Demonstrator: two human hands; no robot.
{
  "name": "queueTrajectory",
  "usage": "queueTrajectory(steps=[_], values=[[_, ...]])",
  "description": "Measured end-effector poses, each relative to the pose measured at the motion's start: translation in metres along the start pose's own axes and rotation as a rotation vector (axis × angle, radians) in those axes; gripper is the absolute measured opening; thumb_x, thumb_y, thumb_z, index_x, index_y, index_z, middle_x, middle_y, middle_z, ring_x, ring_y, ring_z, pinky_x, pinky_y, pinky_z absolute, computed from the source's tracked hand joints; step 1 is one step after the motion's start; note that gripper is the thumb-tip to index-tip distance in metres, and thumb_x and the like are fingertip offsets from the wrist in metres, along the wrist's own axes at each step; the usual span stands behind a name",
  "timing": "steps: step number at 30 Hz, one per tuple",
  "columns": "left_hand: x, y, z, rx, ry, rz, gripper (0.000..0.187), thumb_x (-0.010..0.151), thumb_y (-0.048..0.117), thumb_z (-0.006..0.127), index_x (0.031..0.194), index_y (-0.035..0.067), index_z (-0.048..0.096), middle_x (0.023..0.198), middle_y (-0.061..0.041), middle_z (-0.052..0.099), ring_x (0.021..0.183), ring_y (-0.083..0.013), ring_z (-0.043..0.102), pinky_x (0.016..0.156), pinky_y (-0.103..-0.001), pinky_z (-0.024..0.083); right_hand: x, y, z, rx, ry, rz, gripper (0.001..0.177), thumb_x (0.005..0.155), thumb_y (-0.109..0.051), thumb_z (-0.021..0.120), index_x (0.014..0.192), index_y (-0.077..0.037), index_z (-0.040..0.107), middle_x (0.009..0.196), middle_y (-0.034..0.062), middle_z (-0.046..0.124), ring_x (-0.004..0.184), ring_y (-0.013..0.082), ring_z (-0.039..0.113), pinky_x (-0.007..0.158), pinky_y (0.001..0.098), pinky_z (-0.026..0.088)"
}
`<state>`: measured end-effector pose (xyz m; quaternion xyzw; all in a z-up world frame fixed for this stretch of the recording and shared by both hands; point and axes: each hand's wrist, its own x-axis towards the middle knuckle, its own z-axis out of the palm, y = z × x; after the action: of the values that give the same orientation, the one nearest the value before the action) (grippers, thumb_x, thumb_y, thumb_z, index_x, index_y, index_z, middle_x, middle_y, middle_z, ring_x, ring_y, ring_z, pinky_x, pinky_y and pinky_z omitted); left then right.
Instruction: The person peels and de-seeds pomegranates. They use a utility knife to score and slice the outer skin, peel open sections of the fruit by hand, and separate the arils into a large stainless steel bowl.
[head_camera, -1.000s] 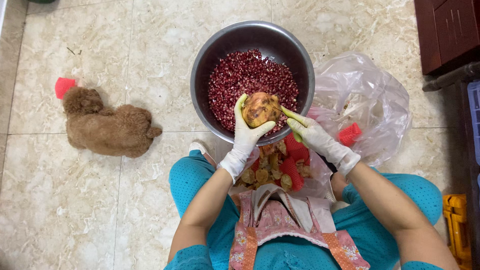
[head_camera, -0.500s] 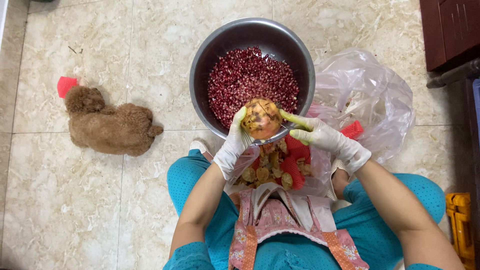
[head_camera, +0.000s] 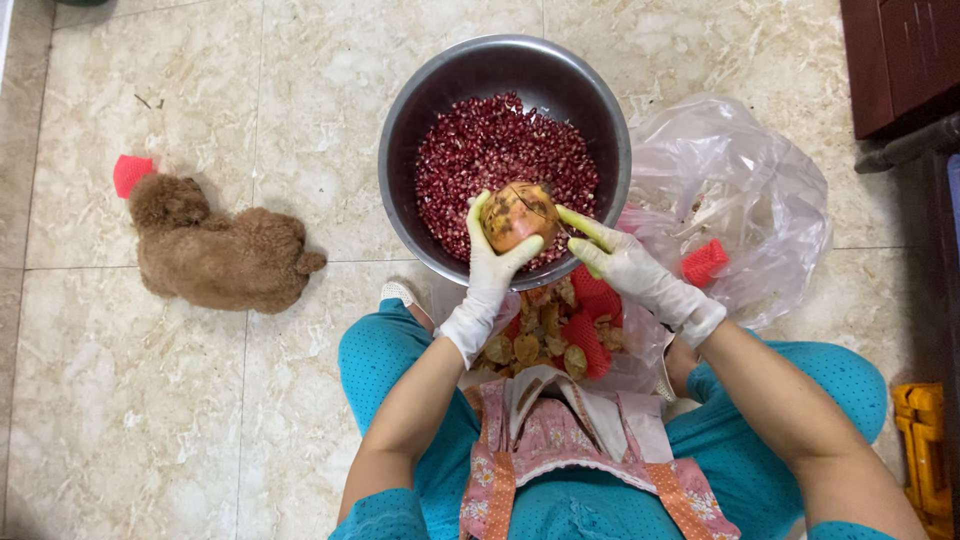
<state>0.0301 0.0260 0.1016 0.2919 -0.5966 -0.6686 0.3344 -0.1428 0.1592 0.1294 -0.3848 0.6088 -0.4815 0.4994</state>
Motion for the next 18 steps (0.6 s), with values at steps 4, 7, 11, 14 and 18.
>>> queueTrajectory(steps=[4,7,11,14,18], values=[[0.005,-0.001,-0.011,-0.259,-0.124,-0.088,0.087,0.083,0.029,0.079,0.154,0.007,0.034,0.143,-0.017,0.052,0.134,-0.0277,0.053,0.116,-0.04,0.043,-0.004,-0.012,-0.008,-0.023,-0.092,0.153,0.078,0.096,-0.038,0.06,0.165,-0.028,0.025,0.068,-0.0047,0.047,0.058,0.0073,0.045,0.053,0.0231,0.042],[0.005,-0.01,-0.023,-0.331,-0.16,-0.134,0.085,0.087,0.036,0.076,0.156,0.008,0.035,0.145,-0.017,0.051,0.131,-0.026,0.054,0.108,-0.034,0.052,-0.005,-0.008,-0.013,-0.017,-0.134,0.073,0.075,0.097,-0.035,0.061,0.163,-0.025,0.029,0.076,-0.0083,0.05,0.064,0.0049,0.044,0.058,0.0213,0.044],[0.01,-0.024,-0.036,-0.42,-0.287,-0.33,0.087,0.089,0.051,0.069,0.156,0.008,0.035,0.135,-0.025,0.053,0.111,-0.0327,0.06,0.062,-0.031,0.057,-0.005,0.006,-0.023,0.049,-0.177,0.071,0.069,0.098,-0.03,0.061,0.162,-0.022,0.036,0.079,-0.0112,0.047,0.068,0.0034,0.041,0.062,0.0198,0.044],[0.017,-0.026,-0.041,-0.56,-0.403,-0.443,0.092,0.1,0.064,0.065,0.159,-0.001,0.039,0.129,-0.036,0.054,0.099,-0.0432,0.059,0.061,-0.033,0.058,-0.006,0.017,-0.022,-0.032,-0.139,0.027,0.059,0.102,-0.026,0.06,0.159,-0.021,0.043,0.081,-0.0116,0.047,0.071,0.0025,0.041,0.066,0.0184,0.045],[0.019,-0.02,-0.027,-0.309,-0.208,-0.398,0.095,0.09,0.072,0.06,0.156,0.007,0.036,0.145,-0.022,0.049,0.125,-0.0316,0.05,0.09,-0.034,0.053,-0.006,0.025,-0.004,-0.014,0.078,-0.001,0.053,0.104,-0.021,0.059,0.156,-0.02,0.05,0.08,-0.01,0.046,0.069,0.0035,0.04,0.064,0.02,0.042]])
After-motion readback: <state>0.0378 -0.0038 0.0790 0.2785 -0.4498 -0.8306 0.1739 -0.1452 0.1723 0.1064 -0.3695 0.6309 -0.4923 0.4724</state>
